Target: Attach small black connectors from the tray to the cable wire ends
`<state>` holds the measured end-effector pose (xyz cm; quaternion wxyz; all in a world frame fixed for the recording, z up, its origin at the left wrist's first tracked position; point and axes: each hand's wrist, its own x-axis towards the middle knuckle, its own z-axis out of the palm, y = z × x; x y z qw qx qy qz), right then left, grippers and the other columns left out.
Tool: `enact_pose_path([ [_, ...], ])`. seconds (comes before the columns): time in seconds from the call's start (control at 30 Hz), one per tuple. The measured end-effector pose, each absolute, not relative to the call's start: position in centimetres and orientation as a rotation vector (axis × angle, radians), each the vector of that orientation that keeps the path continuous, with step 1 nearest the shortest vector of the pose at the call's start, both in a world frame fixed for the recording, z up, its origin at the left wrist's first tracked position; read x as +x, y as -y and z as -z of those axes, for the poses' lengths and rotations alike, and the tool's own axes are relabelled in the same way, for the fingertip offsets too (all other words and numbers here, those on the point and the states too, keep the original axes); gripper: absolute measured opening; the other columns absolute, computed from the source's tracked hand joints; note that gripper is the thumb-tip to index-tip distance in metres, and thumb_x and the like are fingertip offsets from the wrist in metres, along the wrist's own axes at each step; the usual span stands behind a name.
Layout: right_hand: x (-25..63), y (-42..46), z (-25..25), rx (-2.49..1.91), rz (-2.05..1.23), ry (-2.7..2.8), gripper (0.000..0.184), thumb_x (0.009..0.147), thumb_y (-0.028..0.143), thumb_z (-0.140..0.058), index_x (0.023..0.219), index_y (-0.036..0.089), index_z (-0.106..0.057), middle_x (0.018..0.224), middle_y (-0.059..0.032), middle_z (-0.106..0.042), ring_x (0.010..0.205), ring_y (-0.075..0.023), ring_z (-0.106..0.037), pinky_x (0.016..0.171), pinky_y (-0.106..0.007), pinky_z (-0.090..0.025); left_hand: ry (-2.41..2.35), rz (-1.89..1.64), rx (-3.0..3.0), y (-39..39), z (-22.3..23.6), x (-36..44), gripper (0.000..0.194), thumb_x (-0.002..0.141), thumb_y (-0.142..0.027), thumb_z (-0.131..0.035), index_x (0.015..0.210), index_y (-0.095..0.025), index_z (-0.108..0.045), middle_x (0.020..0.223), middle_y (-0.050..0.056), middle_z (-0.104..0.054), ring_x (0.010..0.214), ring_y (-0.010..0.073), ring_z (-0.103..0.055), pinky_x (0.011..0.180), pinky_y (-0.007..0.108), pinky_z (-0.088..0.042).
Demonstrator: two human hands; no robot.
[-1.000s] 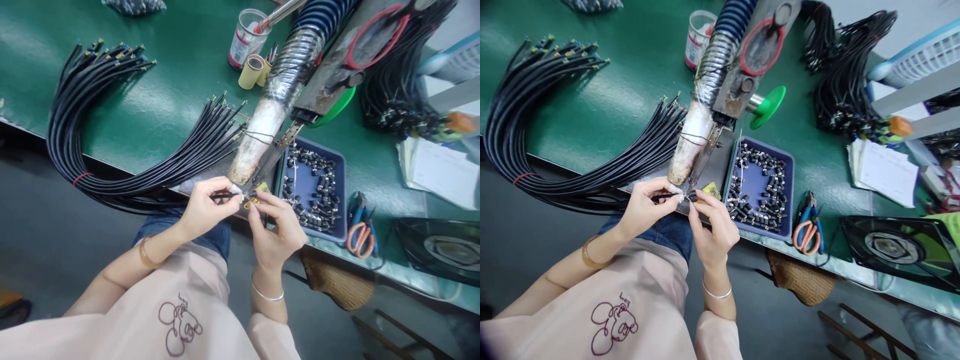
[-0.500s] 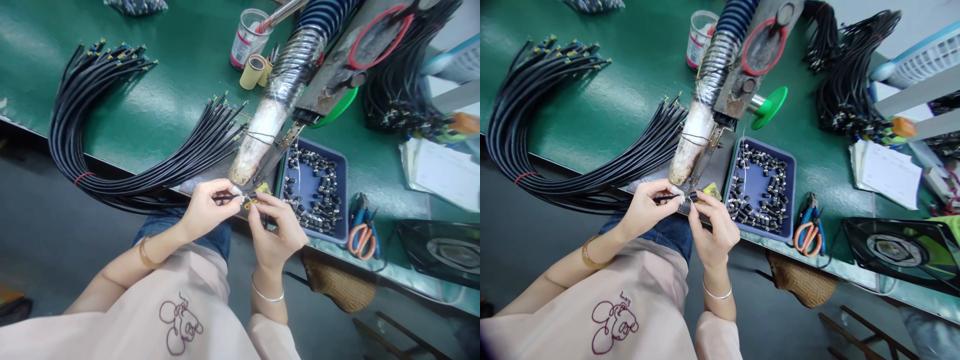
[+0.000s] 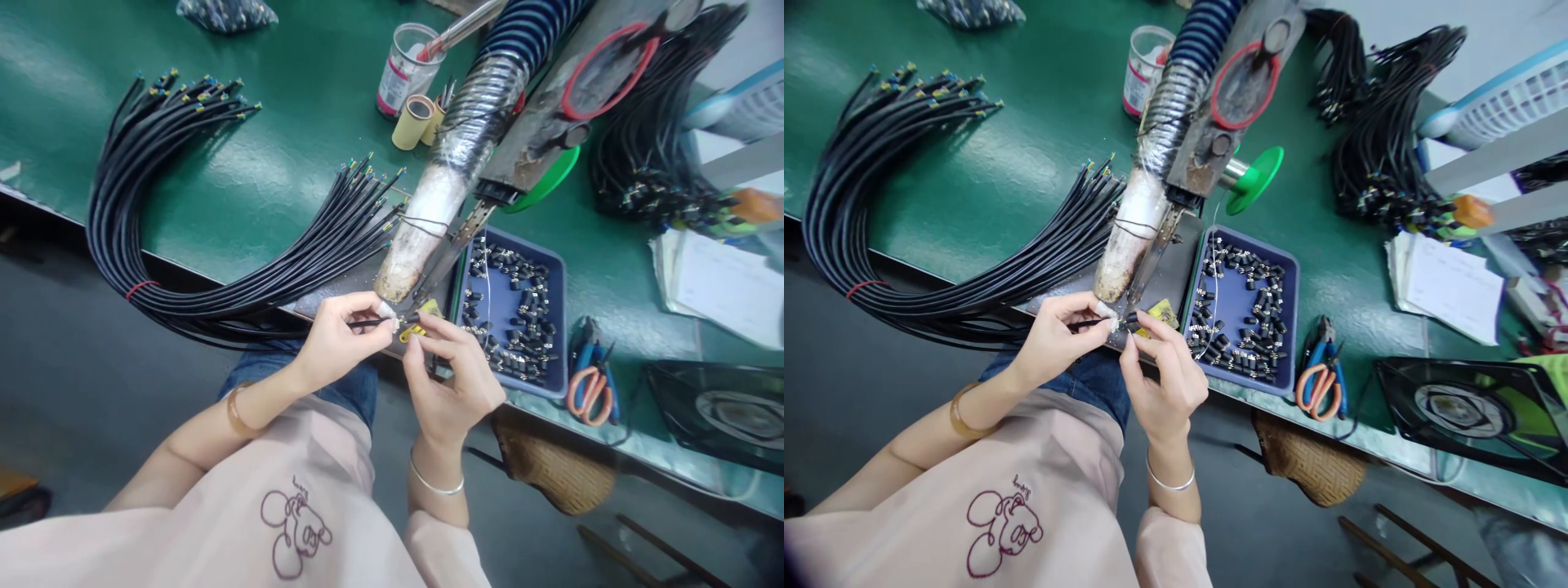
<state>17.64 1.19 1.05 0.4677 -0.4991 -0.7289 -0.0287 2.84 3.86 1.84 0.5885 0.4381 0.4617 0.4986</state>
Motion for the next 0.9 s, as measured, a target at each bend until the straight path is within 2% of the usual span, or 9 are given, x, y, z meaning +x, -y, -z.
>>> enact_pose_path([
  [0.2,18.0,-0.9,-0.9,-1.187,0.049,1.781,0.015,0.085,0.010,-0.073,0.086,0.022,-0.065,0.095,-0.0033,-0.081,0.082,-0.0162,-0.079,0.075,-0.026,-0.064,-1.069,-1.130,1.095,-3.3,-1.8,2.9,0.010,0.071,-0.020,-0.065,0.064,-0.015,-0.060,0.061,-0.004,-0.052,0.053,0.0062,-0.042,0.049,0.017,-0.036],
  [0.37,18.7,-0.7,-0.4,-1.145,-0.052,1.647,0.019,0.087,0.004,-0.069,0.095,0.021,-0.066,0.090,-0.0012,-0.079,0.080,-0.0167,-0.079,0.072,-0.028,-0.065,-1.068,-1.151,1.186,-2.9,-1.8,2.8,0.010,0.071,-0.015,-0.065,0.062,-0.014,-0.059,0.059,-0.004,-0.049,0.053,0.0057,-0.039,0.048,0.017,-0.031],
  [0.57,18.5,-0.9,-0.8,-1.214,-0.089,1.756,0.015,0.086,0.007,-0.072,0.091,0.021,-0.068,0.097,-0.0032,-0.081,0.088,-0.0170,-0.079,0.076,-0.026,-0.064,-1.016,-1.120,1.023,-3.4,-1.4,2.8,0.012,0.071,-0.021,-0.066,0.064,-0.014,-0.060,0.059,-0.003,-0.053,0.058,0.0084,-0.048,0.058,0.020,-0.042],
  [0.9,17.7,-1.3,-0.8,-1.198,-0.073,1.778,0.014,0.086,0.009,-0.072,0.088,0.022,-0.066,0.103,-0.0045,-0.080,0.092,-0.0180,-0.078,0.082,-0.031,-0.065,-1.038,-1.190,0.933,-3.8,-1.4,3.1,0.010,0.068,-0.022,-0.068,0.066,-0.013,-0.065,0.062,-0.002,-0.060,0.059,0.0091,-0.055,0.060,0.020,-0.048],
])
